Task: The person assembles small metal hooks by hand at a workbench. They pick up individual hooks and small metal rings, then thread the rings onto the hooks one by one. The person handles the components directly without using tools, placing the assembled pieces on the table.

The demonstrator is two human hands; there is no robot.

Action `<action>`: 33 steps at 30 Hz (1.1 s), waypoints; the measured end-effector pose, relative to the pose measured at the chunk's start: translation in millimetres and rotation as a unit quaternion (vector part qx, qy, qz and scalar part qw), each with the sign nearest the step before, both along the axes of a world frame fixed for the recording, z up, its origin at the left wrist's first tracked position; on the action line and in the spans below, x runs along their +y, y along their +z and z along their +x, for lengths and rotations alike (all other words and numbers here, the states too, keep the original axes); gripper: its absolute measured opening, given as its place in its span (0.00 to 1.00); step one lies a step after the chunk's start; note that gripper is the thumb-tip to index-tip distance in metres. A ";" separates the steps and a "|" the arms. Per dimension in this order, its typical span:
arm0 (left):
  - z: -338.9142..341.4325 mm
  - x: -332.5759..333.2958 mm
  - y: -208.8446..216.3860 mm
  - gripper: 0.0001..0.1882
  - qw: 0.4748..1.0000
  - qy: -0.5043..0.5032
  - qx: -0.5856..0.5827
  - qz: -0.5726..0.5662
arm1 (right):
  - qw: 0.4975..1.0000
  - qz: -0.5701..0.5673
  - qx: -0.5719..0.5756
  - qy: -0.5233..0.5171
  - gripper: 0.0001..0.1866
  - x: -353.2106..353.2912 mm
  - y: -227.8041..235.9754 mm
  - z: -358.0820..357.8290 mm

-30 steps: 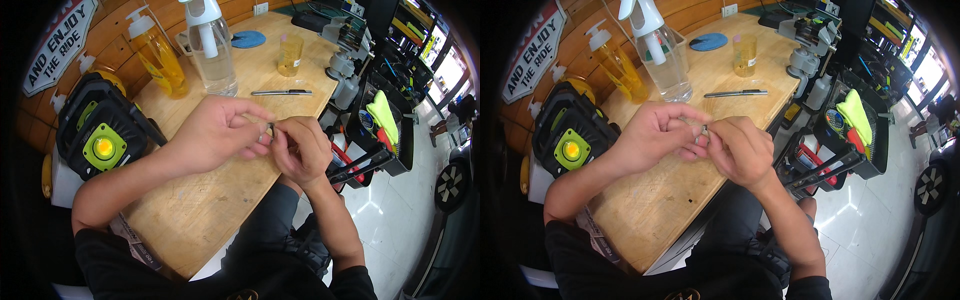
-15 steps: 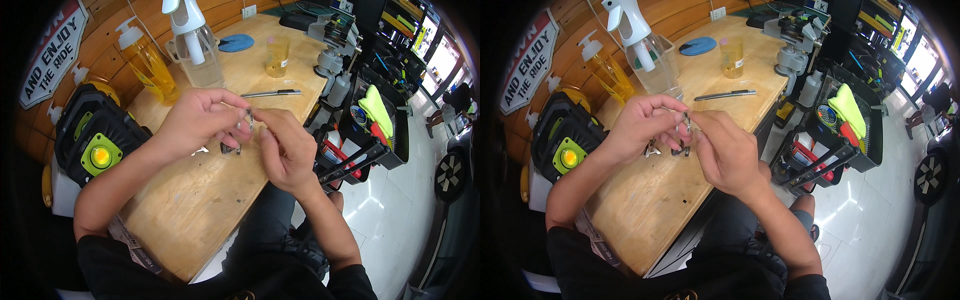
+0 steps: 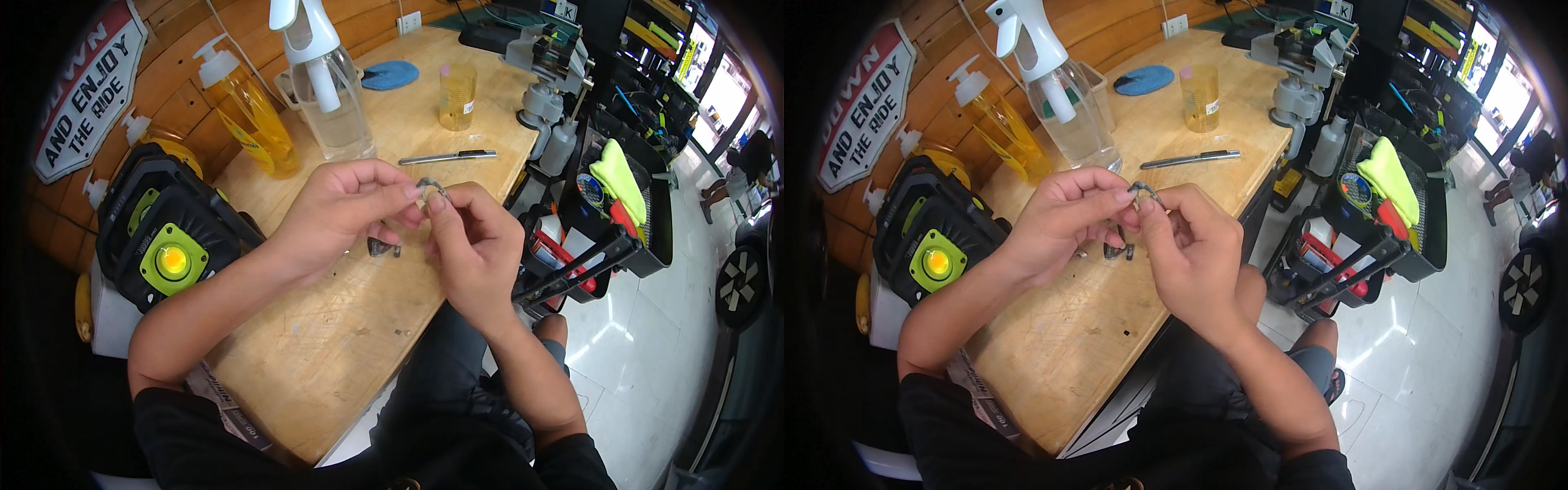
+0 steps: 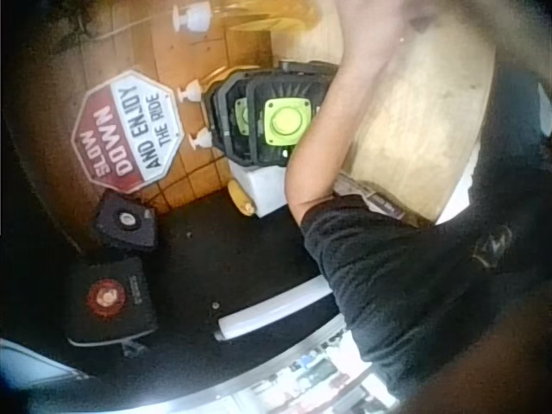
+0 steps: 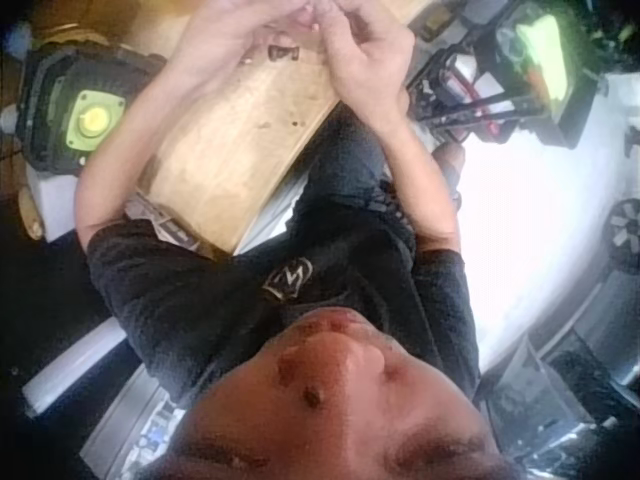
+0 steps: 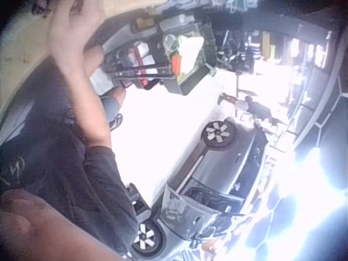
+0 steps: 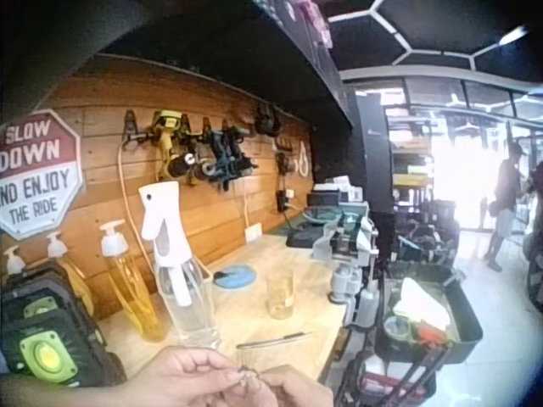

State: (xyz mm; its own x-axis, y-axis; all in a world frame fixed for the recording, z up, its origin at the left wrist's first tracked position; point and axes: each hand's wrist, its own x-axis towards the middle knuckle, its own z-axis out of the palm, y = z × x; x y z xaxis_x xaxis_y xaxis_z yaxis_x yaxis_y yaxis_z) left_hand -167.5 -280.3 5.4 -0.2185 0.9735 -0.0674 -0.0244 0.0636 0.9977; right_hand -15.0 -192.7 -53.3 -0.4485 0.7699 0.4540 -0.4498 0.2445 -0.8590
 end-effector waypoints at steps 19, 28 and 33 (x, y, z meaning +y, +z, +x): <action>6.2 -1.8 2.7 0.06 0.746 0.035 0.608 0.267 | 0.986 -0.082 -0.087 0.115 0.10 0.9 3.9 7.0; 11.0 -2.6 -1.8 0.06 0.784 0.075 0.582 0.202 | 0.995 -0.077 -0.025 0.066 0.08 -15.2 1.9 5.4; 16.3 -6.9 -3.2 0.08 0.774 0.073 0.603 0.180 | 0.999 0.015 -0.046 0.001 0.06 -21.1 -4.6 -1.3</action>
State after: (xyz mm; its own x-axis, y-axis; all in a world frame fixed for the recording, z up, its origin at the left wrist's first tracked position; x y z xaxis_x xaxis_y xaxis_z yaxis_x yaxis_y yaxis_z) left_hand -151.2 -287.2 2.2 -0.0207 0.8410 0.5407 0.9575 -0.1390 0.2528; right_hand -16.3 -213.8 -57.8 -0.4907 0.7553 0.4344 -0.3703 0.2705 -0.8886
